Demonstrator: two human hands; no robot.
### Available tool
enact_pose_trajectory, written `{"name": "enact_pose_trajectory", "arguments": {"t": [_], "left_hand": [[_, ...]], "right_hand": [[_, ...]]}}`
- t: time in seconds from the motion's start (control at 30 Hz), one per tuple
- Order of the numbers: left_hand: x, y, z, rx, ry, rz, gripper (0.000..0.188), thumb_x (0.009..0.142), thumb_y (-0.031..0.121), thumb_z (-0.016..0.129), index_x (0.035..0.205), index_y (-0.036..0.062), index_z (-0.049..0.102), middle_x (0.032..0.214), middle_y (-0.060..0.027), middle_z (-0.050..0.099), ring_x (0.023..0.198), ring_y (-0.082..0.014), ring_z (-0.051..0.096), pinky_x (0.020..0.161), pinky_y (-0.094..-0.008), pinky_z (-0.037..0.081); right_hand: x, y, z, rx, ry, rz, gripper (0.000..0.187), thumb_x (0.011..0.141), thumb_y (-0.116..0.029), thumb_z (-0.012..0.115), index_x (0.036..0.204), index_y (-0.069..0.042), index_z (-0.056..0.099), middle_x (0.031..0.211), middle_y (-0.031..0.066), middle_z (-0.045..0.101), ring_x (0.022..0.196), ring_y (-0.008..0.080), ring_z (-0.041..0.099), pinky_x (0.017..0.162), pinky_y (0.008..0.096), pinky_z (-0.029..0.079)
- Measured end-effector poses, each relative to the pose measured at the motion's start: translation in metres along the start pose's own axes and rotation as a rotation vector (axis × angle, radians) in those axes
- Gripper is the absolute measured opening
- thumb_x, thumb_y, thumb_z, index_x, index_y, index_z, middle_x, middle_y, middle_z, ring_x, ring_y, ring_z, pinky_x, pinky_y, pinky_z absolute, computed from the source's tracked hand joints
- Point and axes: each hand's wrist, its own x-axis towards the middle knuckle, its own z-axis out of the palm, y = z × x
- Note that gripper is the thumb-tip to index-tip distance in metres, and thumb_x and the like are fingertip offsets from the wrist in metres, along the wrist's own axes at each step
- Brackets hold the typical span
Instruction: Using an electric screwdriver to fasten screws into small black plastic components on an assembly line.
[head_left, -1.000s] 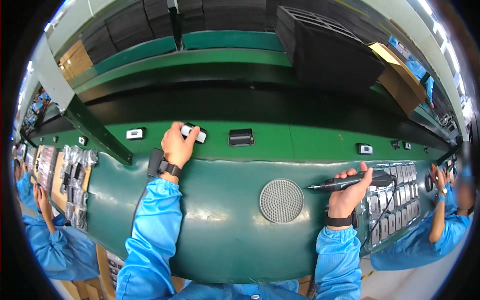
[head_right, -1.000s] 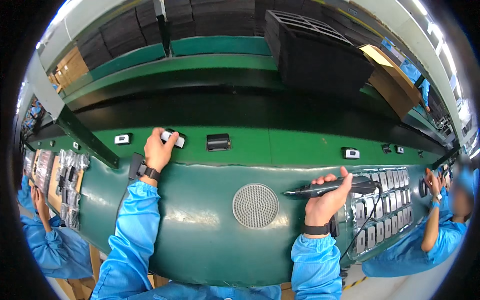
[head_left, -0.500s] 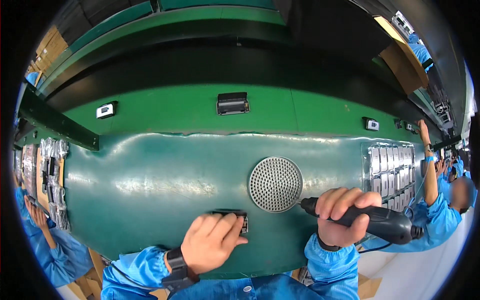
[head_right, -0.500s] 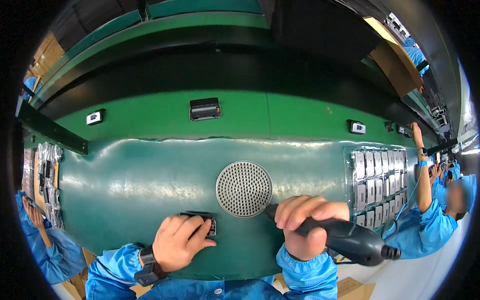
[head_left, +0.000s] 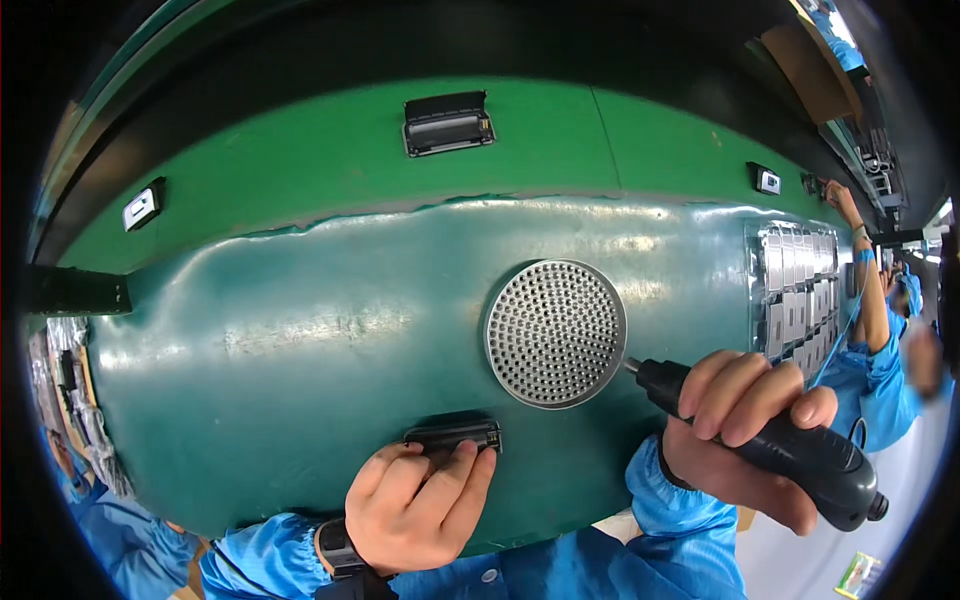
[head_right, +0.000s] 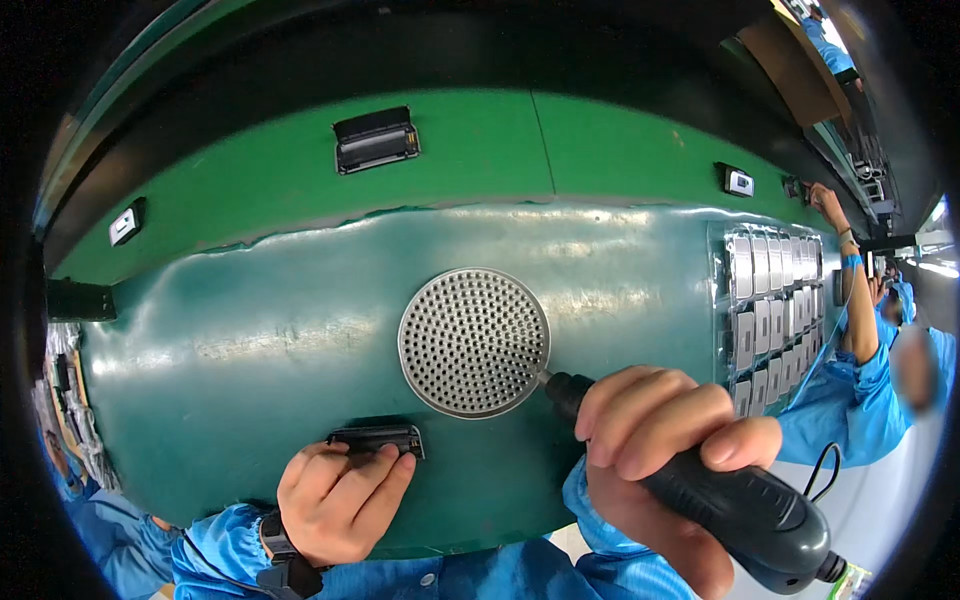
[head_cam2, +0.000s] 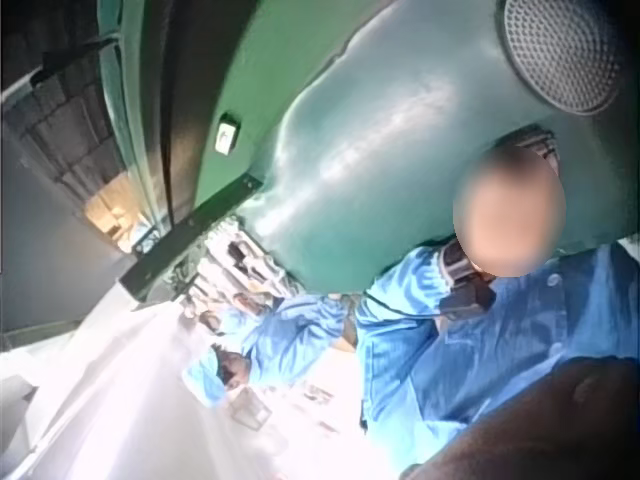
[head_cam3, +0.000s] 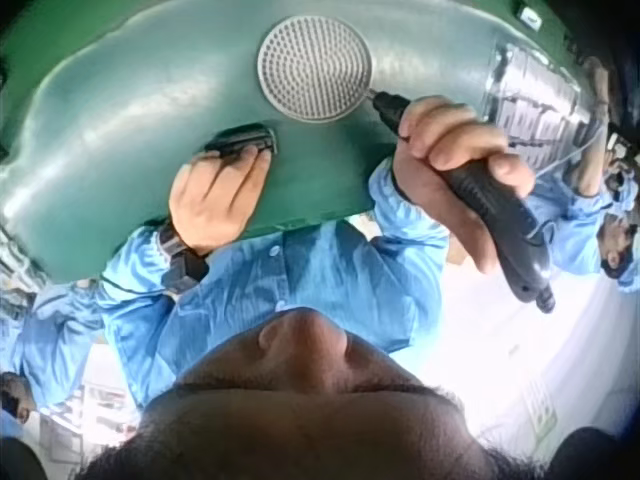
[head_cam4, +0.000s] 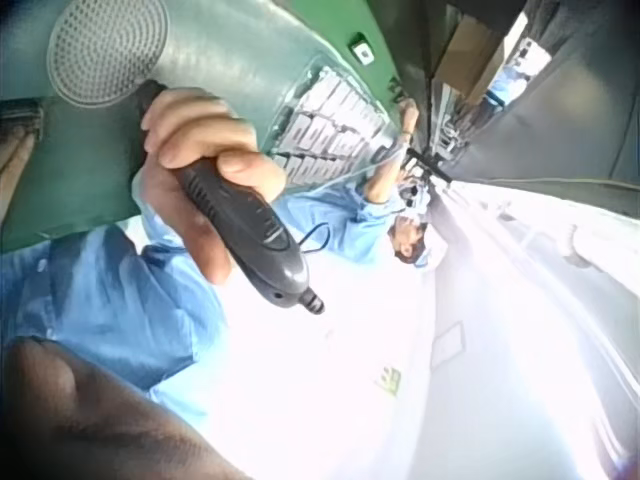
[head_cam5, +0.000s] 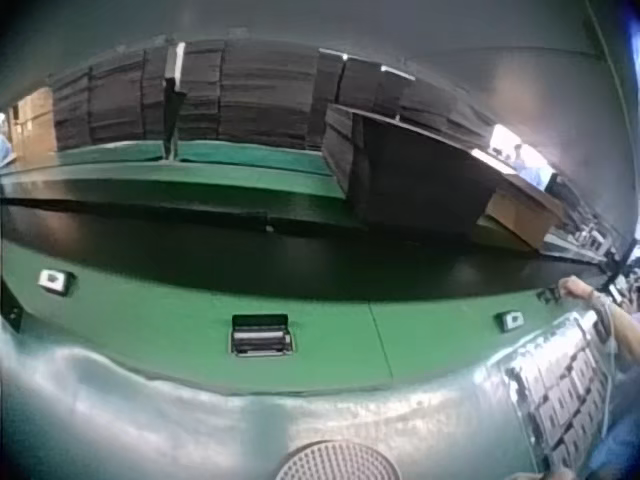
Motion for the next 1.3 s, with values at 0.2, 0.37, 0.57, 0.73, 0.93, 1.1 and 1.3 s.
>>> {"name": "enact_pose_trajectory", "arguments": {"t": [0.2,0.37,0.57,0.73,0.93,1.1,1.3], "left_hand": [[-0.004,-0.004,0.004,-0.008,0.000,0.052,0.028,0.074,0.006,0.073,0.099,0.0107,0.083,0.101,-0.0003,0.077,0.078,-0.0114,0.064,0.075,-0.0281,0.060],[-0.004,-0.005,0.002,-0.011,0.000,0.057,0.026,0.075,0.006,0.073,0.099,0.0105,0.083,0.102,-0.0003,0.078,0.079,-0.0107,0.065,0.076,-0.0280,0.061],[0.000,-0.007,0.000,-0.024,-0.009,0.058,0.026,0.074,0.007,0.075,0.098,0.0107,0.083,0.102,-0.0001,0.078,0.079,-0.0107,0.065,0.075,-0.0277,0.060],[-0.001,-0.008,0.001,-0.028,-0.002,0.056,0.026,0.073,0.008,0.076,0.098,0.0112,0.083,0.102,0.0005,0.078,0.080,-0.0108,0.064,0.074,-0.0278,0.059],[-0.002,-0.009,0.000,-0.025,0.000,0.064,0.027,0.074,0.009,0.076,0.099,0.0120,0.084,0.102,0.0013,0.078,0.079,-0.0111,0.063,0.074,-0.0277,0.057],[-0.004,-0.011,0.001,-0.038,-0.011,0.078,0.028,0.073,0.009,0.075,0.100,0.0115,0.083,0.103,0.0014,0.078,0.080,-0.0111,0.063,0.072,-0.0270,0.056],[-0.003,-0.011,0.001,-0.039,-0.022,0.078,0.028,0.073,0.008,0.075,0.100,0.0111,0.083,0.102,0.0016,0.078,0.079,-0.0116,0.062,0.070,-0.0266,0.054]], "right_hand": [[0.005,-0.001,-0.005,-0.034,-0.016,0.099,0.091,0.081,-0.085,0.069,0.129,-0.009,0.057,0.081,0.0052,0.057,0.060,0.0186,0.055,0.052,0.0358,0.046],[0.003,-0.001,-0.010,0.015,-0.040,0.085,0.087,0.086,-0.076,0.072,0.134,-0.007,0.051,0.086,0.0133,0.061,0.064,0.0267,0.059,0.059,0.0447,0.051],[0.010,-0.002,-0.016,-0.004,-0.012,0.045,0.088,0.086,-0.078,0.071,0.134,-0.007,0.052,0.086,0.0126,0.061,0.065,0.0265,0.059,0.058,0.0440,0.050],[0.011,-0.005,-0.025,0.016,0.060,0.035,0.091,0.085,-0.081,0.069,0.136,-0.007,0.053,0.085,0.0113,0.060,0.065,0.0255,0.059,0.058,0.0430,0.050],[0.013,-0.012,-0.026,0.003,0.110,0.038,0.088,0.084,-0.081,0.070,0.131,-0.008,0.055,0.082,0.0092,0.058,0.064,0.0236,0.059,0.055,0.0402,0.050],[0.014,-0.012,-0.027,0.018,0.091,0.041,0.087,0.085,-0.079,0.072,0.131,-0.008,0.055,0.083,0.0097,0.058,0.064,0.0239,0.059,0.055,0.0409,0.050],[0.014,-0.013,-0.025,0.030,0.090,0.046,0.087,0.085,-0.077,0.074,0.133,-0.007,0.055,0.084,0.0101,0.058,0.064,0.0252,0.058,0.058,0.0435,0.051]]}}
